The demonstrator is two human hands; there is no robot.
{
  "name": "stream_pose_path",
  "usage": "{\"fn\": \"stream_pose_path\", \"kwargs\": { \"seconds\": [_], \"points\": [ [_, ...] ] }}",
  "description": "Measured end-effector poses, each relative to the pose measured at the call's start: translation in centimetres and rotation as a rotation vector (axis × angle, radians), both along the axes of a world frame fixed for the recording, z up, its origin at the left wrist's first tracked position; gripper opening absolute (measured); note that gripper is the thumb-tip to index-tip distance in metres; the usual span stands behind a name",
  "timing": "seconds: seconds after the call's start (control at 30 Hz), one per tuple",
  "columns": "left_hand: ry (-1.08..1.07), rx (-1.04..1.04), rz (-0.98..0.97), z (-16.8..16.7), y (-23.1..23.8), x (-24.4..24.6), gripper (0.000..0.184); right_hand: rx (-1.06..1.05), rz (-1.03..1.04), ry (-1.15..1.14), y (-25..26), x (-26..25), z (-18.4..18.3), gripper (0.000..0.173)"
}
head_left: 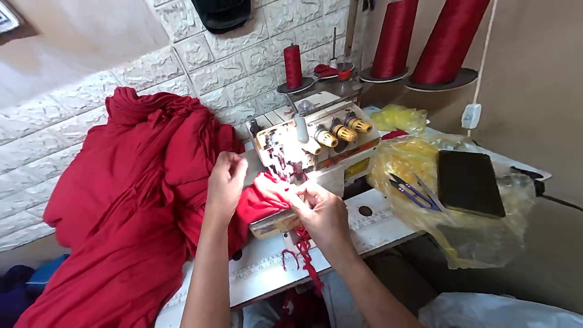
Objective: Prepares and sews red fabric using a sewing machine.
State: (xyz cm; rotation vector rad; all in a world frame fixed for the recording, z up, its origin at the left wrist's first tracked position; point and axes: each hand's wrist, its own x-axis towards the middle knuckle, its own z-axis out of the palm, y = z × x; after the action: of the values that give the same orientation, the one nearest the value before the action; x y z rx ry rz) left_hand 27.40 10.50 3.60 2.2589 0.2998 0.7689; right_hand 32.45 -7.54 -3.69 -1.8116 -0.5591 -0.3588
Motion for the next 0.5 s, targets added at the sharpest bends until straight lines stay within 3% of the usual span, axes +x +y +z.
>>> {"fn": "stream_pose_path", "kwargs": {
  "seconds": [0.07,0.13,0.23,0.33,0.43,0.5],
  "points": [
    [-0.006,0.054,0.200,0.4,-0.7,-1.1,0.043,0.009,0.019,0.024,0.1,0.2,0.1,0.019],
    [0.108,0.079,0.281,0.8,-1.7,-1.8,0.055,0.007,0.027,0.041,0.1,0.3,0.2,0.020],
    [0.178,0.082,0.215,0.4,-2.8,-1.7,0.029,0.009,0.039,0.054,0.1,0.4,0.3,0.022],
    [0.016,-0.004,0.151,-0.2,-3.5,-1.5,0.009,-0.018,0.029,0.020,-0.1,0.4,0.5,0.021],
    [-0.109,-0.147,0.090,-0.2,-4.7,-1.4,0.010,0.013,-0.027,-0.188,-0.2,0.8,0.6,0.018],
    [-0.174,-0.336,0.047,-0.1,-5.7,-1.1,0.015,0.069,0.039,-0.248,-0.3,1.4,0.7,0.025]
  ]
}}
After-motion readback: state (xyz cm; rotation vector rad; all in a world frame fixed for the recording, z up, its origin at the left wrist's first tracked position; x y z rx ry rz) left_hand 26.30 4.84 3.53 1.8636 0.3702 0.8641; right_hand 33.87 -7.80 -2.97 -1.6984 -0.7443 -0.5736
